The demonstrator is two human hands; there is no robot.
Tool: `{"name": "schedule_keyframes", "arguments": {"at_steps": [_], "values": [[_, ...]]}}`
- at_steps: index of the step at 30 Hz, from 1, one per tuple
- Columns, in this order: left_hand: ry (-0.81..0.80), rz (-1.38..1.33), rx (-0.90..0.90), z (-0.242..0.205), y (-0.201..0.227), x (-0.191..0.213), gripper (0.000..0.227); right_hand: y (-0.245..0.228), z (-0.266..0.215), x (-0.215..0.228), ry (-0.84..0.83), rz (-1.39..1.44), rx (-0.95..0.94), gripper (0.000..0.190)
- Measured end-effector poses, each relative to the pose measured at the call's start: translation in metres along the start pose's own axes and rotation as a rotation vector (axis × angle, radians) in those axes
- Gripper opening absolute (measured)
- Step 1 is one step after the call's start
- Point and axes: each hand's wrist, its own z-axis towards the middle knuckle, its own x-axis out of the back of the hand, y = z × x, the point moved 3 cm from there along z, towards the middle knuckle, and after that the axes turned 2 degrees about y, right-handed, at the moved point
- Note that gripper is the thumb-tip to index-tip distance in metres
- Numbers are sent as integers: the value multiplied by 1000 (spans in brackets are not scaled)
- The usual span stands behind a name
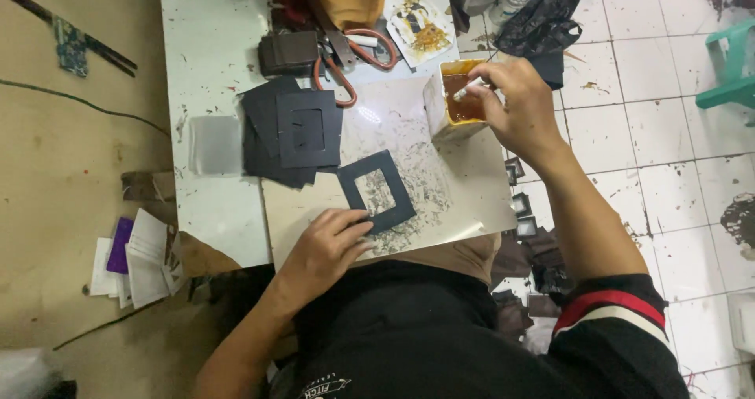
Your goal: Assembling small leather frames by applying glue and attaching plastic film inserts
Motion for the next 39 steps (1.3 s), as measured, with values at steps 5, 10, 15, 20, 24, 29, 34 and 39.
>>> {"name": "schedule_keyframes", "arguments": {"at_steps": [5, 10, 15, 20, 24, 29, 34, 39], "values": [[134, 107, 149, -10, -31, 6, 40, 26, -5, -14, 53, -43, 69, 13], [143, 370, 333, 13, -18, 12, 57, 5, 9, 1, -45, 1, -14, 16], [81, 354, 181, 20, -36, 0, 69, 20, 4, -12, -150, -29, -94, 17], [19, 287, 209, 18, -51, -6, 74, -9, 20, 30, -249, 230, -260, 10], [60, 276, 188, 28, -45, 10, 64, -4, 20, 38, -255, 392, -452, 5], [134, 249, 101, 34, -41, 21, 48, -39, 13, 47, -405, 476, -355, 8], [75, 357, 148, 32, -44, 22, 42, -111, -15, 42, -391, 794, -295, 19], [125, 287, 112, 24, -61, 9, 40, -125, -26, -37, -123, 594, -147, 17]]}}
